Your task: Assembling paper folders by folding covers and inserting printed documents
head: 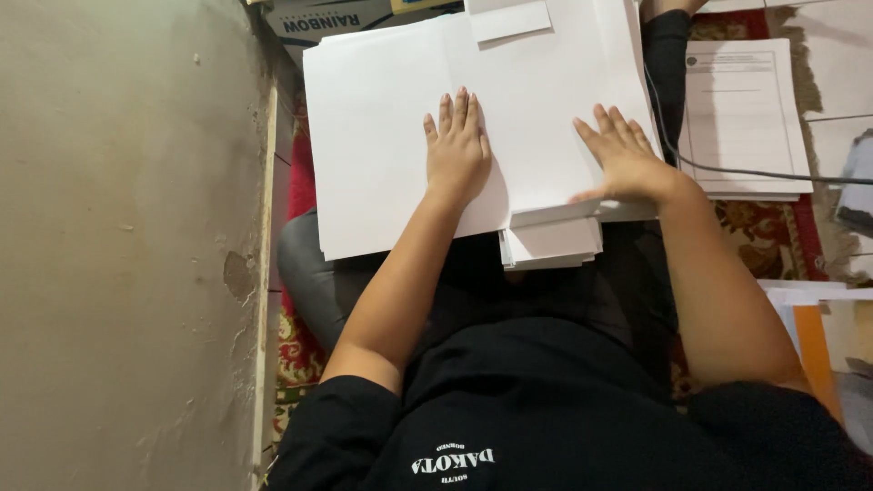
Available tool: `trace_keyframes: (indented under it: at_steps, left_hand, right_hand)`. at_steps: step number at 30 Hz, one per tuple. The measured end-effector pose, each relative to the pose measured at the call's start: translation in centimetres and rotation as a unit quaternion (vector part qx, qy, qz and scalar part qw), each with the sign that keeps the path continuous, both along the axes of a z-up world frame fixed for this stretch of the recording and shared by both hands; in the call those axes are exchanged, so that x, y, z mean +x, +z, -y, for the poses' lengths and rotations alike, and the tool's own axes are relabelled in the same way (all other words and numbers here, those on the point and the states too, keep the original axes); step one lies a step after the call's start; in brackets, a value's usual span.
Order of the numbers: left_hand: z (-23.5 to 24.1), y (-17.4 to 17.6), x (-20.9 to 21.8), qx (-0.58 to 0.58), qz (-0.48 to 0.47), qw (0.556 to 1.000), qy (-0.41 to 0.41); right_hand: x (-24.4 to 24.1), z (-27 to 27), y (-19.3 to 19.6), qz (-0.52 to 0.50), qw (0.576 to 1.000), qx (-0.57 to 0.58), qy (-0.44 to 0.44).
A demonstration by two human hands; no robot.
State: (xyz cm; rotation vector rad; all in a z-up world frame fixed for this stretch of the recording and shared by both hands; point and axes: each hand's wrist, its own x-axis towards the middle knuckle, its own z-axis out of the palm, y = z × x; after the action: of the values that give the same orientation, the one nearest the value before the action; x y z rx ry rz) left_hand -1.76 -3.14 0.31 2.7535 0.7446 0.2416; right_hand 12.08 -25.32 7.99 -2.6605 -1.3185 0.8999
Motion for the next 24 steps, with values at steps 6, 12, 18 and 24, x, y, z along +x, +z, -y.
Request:
trace_keyframes:
  at_steps: [6,12,18,24]
  left_hand:
    - [-0.2,-1.5,0.5,0.044,0.006,0.999,0.008]
    - [-0.8,-1.6,0.2,0.033,0.026,0.999,-0.014]
    - [-1.1,-1.3,-0.2,0.021,0.019,0.999,-0.022]
    - [-0.6,-0.1,-0.3,0.019,0.004,0.999,-0.031]
  right_hand:
    - [-4.3,-0.6,-3.7,0.056,0.995,0.007,0.079]
    - [-10.4,-3.4,-8.2,0.222,0.907,0.300,0.194]
    - [-7.8,-0.4,-7.0,0.212,0.941,0.259,0.043]
    - [-10.4,-3.9,-9.1,0.279,0.923,0.264,0.025]
